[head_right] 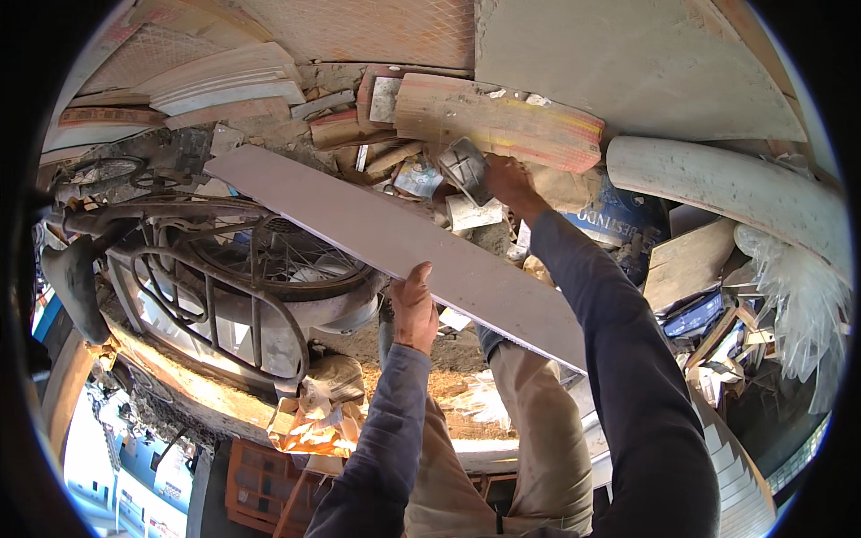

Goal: The person sorts through a pile of debris and recyclables, picking up items such as plastic bottles, cardboard, and paper, and placing them into a large sack. The person also moves a bicycle frame and a white board aside to access more items.

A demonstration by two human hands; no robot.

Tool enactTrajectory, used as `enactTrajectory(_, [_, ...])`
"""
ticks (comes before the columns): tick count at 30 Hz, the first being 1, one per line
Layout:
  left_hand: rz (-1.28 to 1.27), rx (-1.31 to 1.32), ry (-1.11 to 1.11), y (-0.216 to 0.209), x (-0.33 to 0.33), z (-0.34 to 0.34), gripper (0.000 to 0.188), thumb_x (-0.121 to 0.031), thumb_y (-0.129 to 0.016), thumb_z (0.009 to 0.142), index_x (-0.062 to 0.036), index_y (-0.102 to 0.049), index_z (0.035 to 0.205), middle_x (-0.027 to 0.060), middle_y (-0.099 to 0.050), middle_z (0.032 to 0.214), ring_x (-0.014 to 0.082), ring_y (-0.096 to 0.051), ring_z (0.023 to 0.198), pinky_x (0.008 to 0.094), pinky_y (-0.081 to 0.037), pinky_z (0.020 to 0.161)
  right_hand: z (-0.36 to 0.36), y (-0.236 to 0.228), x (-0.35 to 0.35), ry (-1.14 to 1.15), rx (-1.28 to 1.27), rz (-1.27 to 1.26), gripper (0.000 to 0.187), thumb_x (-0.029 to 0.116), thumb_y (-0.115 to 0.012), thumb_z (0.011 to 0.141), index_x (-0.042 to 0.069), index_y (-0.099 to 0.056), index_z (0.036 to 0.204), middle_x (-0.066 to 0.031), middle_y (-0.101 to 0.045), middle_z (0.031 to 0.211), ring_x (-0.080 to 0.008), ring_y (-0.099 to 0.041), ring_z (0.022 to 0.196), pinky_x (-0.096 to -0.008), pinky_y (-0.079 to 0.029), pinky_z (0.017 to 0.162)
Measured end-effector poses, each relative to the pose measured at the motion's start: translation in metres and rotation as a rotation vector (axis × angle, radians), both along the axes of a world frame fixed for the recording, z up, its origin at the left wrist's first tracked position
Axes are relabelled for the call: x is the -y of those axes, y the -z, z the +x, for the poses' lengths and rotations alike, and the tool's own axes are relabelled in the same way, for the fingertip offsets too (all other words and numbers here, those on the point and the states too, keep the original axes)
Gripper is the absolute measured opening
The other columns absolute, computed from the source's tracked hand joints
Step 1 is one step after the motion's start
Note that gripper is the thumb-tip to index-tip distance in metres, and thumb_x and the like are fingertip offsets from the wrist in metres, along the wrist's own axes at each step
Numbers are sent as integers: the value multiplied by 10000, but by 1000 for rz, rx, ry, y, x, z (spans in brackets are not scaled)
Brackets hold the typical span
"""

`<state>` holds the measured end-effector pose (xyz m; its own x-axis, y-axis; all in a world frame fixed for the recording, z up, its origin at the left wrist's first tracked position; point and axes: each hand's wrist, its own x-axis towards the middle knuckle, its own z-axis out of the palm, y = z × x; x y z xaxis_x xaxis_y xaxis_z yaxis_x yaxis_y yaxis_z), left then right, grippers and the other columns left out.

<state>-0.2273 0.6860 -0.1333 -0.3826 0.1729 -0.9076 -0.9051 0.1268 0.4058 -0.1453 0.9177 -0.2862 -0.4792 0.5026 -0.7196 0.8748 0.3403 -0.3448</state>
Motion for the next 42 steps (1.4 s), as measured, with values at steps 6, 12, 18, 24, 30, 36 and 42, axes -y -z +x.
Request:
enactTrajectory(6, [86,-21,87,-52,-33,40,240,-113,-672,932,29,-656,1125,65,-662,1058,182,-614,959,339,-502,881,60,-98,-71,-72,-72,110,269,255,-586,938,15,-628,1051,-292,-676,975,-480,-671,935,-549,-513,811])
enactTrajectory(12, [62,-28,18,-122,-76,103,272,-200,-627,981,69,-660,994,55,-659,906,147,-558,817,336,-459,738,154,-234,-144,-125,72,181,230,232,-606,945,9,-615,1000,-284,-676,927,-493,-655,920,-564,-497,814])
enactTrajectory(18, [75,-60,24,-167,-84,120,286,-236,-647,973,45,-651,1028,52,-661,946,145,-584,860,333,-472,746,217,-363,-165,17,33,292,233,205,-645,931,-18,-577,919,-281,-623,811,-483,-633,807,-534,-471,692])
enactTrajectory(24, [114,-15,24,-194,-41,124,253,-179,-668,918,31,-664,1059,62,-685,983,177,-619,899,355,-485,805,223,-466,-124,247,-76,241,225,207,-652,934,-8,-587,916,-269,-622,788,-463,-634,738,-504,-481,653])
enactTrajectory(30, [8,-47,282,-234,-7,99,256,-180,-651,943,-40,-612,1153,80,-670,1017,250,-654,913,406,-539,763,212,-553,-71,364,-219,279,242,241,-662,934,28,-569,865,-255,-610,788,-474,-631,765,-511,-481,652])
enactTrajectory(36, [141,107,390,-296,5,50,199,-122,-653,880,-71,-620,1069,33,-584,817,184,-628,688,334,-508,546,220,-630,-36,393,-336,347,219,232,-634,957,21,-574,947,-249,-670,840,-473,-671,812,-537,-526,697])
enactTrajectory(42, [193,7,261,-329,12,49,200,-143,-641,916,-17,-643,1071,82,-652,930,249,-696,817,404,-596,679,252,-686,-31,418,-390,382,211,198,-617,936,-2,-572,982,-284,-684,910,-486,-684,849,-542,-543,730])
